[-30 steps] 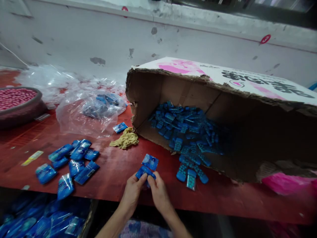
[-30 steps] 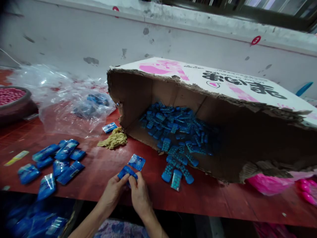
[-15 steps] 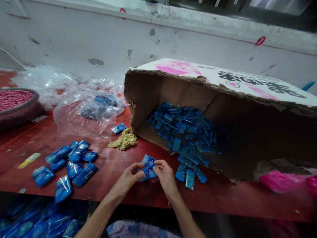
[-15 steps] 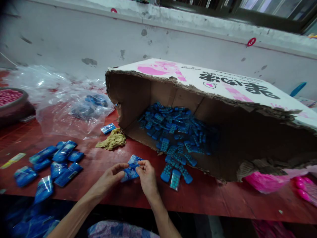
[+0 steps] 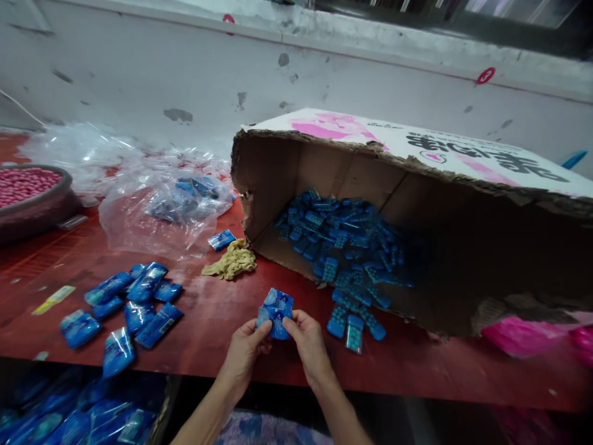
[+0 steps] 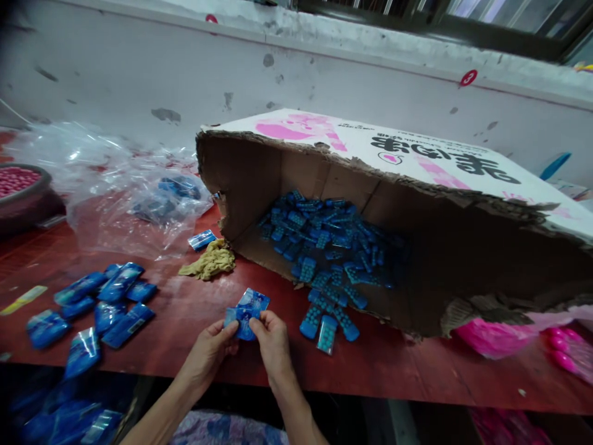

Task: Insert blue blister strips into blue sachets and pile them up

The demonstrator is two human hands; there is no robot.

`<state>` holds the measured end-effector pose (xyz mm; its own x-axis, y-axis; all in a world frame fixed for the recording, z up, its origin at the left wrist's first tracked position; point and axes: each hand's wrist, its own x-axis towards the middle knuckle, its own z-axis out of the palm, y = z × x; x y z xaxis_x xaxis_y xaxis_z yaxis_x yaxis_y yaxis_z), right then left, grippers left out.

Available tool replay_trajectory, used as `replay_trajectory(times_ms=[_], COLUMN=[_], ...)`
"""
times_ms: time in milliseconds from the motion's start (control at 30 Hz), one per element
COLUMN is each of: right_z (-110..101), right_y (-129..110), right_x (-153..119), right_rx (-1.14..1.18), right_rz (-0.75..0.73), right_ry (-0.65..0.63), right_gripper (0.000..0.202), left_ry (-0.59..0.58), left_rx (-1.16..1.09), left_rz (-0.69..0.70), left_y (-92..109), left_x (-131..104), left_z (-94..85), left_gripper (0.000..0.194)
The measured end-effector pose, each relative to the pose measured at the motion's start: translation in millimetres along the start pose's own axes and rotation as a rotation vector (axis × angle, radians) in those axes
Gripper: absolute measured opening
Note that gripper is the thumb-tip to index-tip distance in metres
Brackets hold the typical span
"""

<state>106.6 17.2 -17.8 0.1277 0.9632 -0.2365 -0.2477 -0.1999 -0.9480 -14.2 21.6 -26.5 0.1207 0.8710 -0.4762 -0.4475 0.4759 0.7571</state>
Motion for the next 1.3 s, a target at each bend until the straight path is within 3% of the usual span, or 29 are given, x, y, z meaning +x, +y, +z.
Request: replay_trajectory(times_ms=[200, 333, 600, 833, 1067, 1300], right_z=[2.0, 3.6, 3.6, 3.3, 7.8, 11.5], right_y=[9.0, 11.1, 8.1, 11.7, 11.1, 21.5], right_x=[-0.3, -2.3, -8.2, -4.5, -10.3, -10.9], right_rx=[-0.048, -0.053, -0.160, -0.004, 0.065, -0.101], right_rz=[-0.025, -0.016, -0.036, 0.024, 0.038, -0.027], right_ry=[0.081, 0.051, 0.066, -0.024, -0.036, 0.073], right_gripper=[0.021, 0.021, 0.026, 0.017, 0.019, 0.024], left_ry=[-0.026, 0.056, 0.067, 0.087, 0.123, 0.125], left_rx=[-0.090, -0.074, -0.097, 0.034, -0.051, -0.157], left_rz=[-0.017, -0.047, -0.065, 0.020, 0.020, -0.005], left_y=[0.7, -3.6, -9.4, -10.1, -6.3, -5.8], left_x=[-4.0, -4.3, -3.4, -3.8, -6.6, -7.4], left_z=[7.6, 8.9, 11.3, 10.8, 17.0, 22.7], left_gripper=[0.026, 0.029, 0.028, 0.024, 0.024, 0.027])
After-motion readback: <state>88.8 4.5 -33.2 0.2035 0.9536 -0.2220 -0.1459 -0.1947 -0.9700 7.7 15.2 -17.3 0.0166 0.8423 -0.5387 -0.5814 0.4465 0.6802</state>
